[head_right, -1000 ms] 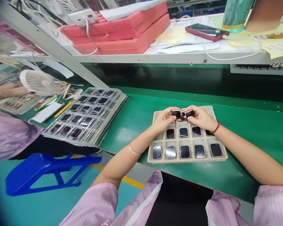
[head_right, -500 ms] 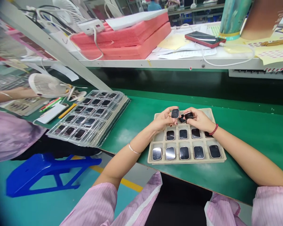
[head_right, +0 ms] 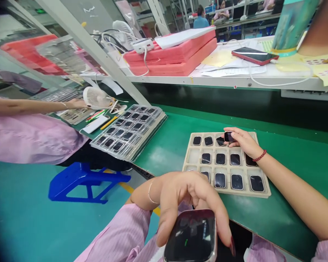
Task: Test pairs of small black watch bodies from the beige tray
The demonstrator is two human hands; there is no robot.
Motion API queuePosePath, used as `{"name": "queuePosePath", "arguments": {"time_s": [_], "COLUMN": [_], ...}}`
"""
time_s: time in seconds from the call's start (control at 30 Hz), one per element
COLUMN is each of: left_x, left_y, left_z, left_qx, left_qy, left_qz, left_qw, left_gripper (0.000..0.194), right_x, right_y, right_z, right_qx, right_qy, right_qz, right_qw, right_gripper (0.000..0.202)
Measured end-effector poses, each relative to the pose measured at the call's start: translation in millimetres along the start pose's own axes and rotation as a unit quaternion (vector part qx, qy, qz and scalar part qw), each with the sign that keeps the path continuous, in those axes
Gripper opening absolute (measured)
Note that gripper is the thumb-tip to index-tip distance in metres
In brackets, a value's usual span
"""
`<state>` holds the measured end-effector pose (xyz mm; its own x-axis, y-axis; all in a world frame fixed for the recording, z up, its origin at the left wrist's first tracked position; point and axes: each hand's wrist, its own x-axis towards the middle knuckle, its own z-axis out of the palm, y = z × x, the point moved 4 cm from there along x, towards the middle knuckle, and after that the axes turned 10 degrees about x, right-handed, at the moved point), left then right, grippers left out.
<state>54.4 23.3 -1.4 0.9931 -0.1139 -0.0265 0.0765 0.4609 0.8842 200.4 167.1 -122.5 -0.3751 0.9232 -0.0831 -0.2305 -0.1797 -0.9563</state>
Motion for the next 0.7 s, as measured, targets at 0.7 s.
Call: {"name": "queuePosePath", "arguments": {"time_s": [0.7], "left_x": [-52.9], "left_y": [-44.6], "left_z": [-178.4], "left_qx": [0.104], "left_qy": [0.557], "left_qz": [0.065], "left_qw": [0.821], "left_gripper": [0.061], "right_x": [-164.9], "right_y": [-99.2], "right_z": [127.6], "right_qx": [0.300], "right_qy": [-0.202], "right_qz": [0.145], "right_qw": [0.921], "right_gripper": [0.054]}}
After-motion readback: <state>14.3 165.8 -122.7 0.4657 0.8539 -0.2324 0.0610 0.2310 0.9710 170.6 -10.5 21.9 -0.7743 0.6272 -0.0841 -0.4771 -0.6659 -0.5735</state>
